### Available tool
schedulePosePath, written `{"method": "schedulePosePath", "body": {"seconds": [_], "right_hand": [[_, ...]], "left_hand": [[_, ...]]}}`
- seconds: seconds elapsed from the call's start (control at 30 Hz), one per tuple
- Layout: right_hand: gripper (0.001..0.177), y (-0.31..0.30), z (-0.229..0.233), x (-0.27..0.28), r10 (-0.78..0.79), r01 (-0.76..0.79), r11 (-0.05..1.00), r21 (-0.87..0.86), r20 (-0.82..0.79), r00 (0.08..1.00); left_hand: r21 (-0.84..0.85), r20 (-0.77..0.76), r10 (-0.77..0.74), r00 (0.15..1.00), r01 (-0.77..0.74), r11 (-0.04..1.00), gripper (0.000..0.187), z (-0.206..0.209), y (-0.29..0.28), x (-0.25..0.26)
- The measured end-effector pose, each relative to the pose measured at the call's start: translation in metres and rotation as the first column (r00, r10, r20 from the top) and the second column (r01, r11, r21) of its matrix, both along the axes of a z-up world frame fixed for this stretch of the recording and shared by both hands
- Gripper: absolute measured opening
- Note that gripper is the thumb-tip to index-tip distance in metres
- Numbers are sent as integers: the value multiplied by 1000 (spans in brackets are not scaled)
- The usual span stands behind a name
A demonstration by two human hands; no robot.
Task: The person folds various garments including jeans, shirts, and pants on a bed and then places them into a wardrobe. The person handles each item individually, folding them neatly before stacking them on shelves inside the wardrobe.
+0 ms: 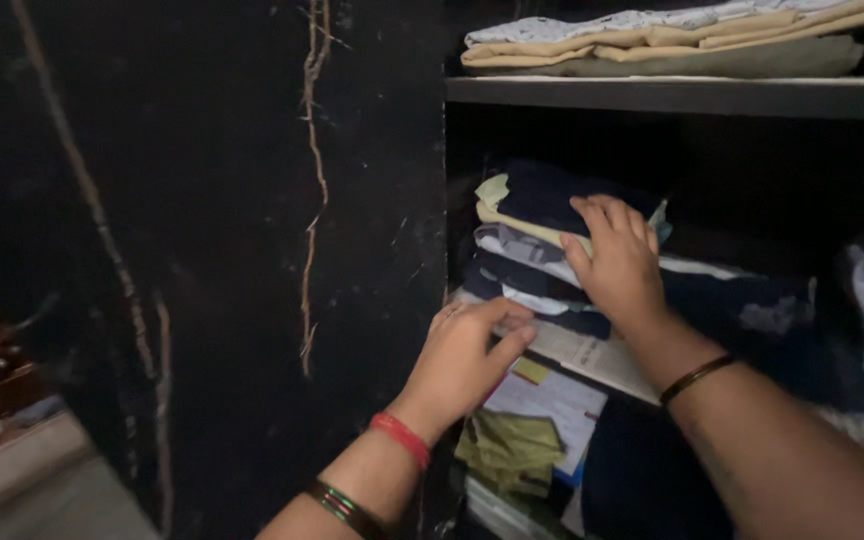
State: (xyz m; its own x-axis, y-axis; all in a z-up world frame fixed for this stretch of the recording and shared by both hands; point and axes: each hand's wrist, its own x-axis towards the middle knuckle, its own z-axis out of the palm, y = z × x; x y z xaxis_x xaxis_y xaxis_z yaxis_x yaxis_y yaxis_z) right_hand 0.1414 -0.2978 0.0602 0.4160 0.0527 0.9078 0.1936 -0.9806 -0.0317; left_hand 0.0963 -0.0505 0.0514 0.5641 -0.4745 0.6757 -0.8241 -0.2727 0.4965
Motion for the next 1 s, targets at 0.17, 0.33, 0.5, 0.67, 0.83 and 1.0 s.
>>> {"method": "schedulePosePath", "body": {"seconds": [0.17, 0.33, 0.5, 0.67, 0.83, 1.0], "right_hand": [[51, 27, 3, -33, -6, 6, 1000, 8, 102, 995], [33, 89, -7, -73, 242, -247, 958, 147, 52, 969], [25, 136, -11, -109, 404, -396, 899, 186, -5, 915], [20, 181, -22, -133, 502, -476, 840, 259, -41, 864], [18, 246, -62, -158, 632, -513, 738, 439, -182, 753], [18, 300, -107, -169, 763, -541, 603, 587, -226, 605]], "left_hand": [[-37, -100, 64, 993, -68, 997, 23, -8, 42, -33], [-96, -373, 183, 909, -234, 967, 26, -17, 80, -66], [-173, -196, 236, 952, -271, 947, 24, -33, 119, -97], [-232, -282, 295, 913, -364, 902, 25, -55, 159, -126], [-293, -481, 275, 833, -448, 844, 25, -102, 193, -159], [-322, -591, 269, 760, -528, 786, 26, -155, 218, -187]]}}
